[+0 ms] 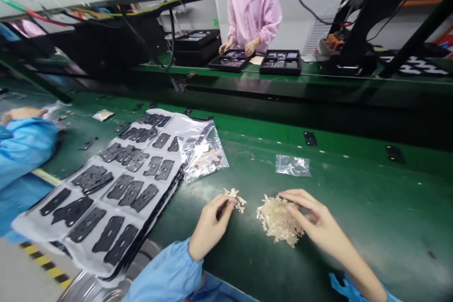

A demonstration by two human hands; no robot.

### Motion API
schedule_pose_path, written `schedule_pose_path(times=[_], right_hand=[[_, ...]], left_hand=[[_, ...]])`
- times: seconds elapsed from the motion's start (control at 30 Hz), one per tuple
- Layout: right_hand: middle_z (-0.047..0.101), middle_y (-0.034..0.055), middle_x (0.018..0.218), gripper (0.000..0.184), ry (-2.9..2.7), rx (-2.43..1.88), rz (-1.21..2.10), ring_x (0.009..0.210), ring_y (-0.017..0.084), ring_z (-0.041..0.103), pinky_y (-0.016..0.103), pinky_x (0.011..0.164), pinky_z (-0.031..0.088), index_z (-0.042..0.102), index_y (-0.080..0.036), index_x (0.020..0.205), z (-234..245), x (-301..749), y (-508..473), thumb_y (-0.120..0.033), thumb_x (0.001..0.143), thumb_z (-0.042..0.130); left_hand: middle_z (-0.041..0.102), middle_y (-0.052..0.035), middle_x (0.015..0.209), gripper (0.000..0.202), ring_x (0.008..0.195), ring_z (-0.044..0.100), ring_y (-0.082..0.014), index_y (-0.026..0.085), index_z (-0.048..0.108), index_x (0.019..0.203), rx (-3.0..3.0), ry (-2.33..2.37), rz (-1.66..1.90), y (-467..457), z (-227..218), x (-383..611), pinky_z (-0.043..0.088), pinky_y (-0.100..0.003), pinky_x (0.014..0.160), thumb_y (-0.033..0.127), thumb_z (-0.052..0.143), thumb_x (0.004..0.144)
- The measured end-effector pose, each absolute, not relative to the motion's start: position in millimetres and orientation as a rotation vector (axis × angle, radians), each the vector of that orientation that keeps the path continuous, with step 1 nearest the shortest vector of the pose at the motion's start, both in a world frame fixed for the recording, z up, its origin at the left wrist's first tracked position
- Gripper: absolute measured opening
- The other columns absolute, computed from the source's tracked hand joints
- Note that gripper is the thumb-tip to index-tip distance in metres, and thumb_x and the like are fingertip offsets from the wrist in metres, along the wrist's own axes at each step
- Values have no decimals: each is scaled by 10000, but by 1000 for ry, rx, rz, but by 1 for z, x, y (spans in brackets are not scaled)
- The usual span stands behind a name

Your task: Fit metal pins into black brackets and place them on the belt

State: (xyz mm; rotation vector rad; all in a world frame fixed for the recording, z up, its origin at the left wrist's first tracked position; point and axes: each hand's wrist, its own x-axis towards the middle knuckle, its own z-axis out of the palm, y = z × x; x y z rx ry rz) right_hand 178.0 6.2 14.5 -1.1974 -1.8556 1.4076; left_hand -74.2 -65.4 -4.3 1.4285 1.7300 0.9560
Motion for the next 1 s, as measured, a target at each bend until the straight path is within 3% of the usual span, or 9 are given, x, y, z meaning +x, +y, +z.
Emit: schedule_pose_path(times=[0.13, 0.33, 0.47, 0.63, 0.77, 0.9, 1.0], right_hand=[[578, 103, 1039, 303, -1722, -1245, 1488, 659, 148, 566, 222, 440, 503, 688, -199, 981, -3, 176, 13, -414, 832, 535], [607, 101, 959, 329, -1667, -1298, 1484, 633, 159, 571, 241, 444, 513, 701, -184, 905, -12, 174, 16, -463, 802, 559], [614, 92, 914, 324, -1659, -1302, 1466, 655, 171, 571, 248, 465, 521, 700, -186, 885, -8, 177, 17, -466, 801, 560], [613, 88, 895, 312, -1687, -1287, 1448, 653, 170, 559, 244, 463, 500, 693, -182, 882, -7, 181, 14, -441, 828, 526], [616, 80, 907, 289, -1752, -1269, 1413, 667, 165, 558, 226, 457, 483, 684, -193, 910, -11, 184, 13, -398, 866, 485], [610, 73, 900, 266, -1761, -1258, 1381, 671, 154, 551, 213, 469, 480, 677, -195, 912, -12, 183, 12, -372, 878, 480], [600, 73, 893, 249, -1668, -1225, 1439, 614, 135, 543, 218, 460, 480, 671, -181, 884, -8, 174, 6, -378, 856, 520]], left_hand=[[591, -32, 819, 183, 654, 529, -152, 210, 633, 876, 1547, 1860, 925, -60, -15, -109, 397, -249, 616, 300, 474, 858], [552, -19, 836, 177, 627, 502, -128, 210, 618, 928, 1737, 1773, 767, -30, -22, -106, 401, -243, 637, 314, 515, 829], [546, 6, 743, 114, 549, 466, -112, 202, 598, 789, 1761, 1744, 658, -17, -23, -107, 381, -233, 573, 313, 576, 780], [592, -14, 698, 149, 604, 524, -136, 188, 612, 716, 1816, 1738, 592, -12, -21, -114, 385, -236, 586, 281, 540, 807], [638, -38, 774, 197, 706, 575, -159, 196, 675, 823, 1829, 1737, 621, -15, -18, -120, 413, -244, 635, 280, 497, 838], [651, -12, 735, 254, 595, 546, -127, 187, 623, 1015, 1679, 1791, 722, -21, -10, -118, 415, -231, 566, 297, 564, 795], [646, 4, 685, 231, 551, 509, -105, 176, 595, 959, 1640, 1626, 724, -23, 6, -100, 393, -212, 526, 322, 596, 781]])
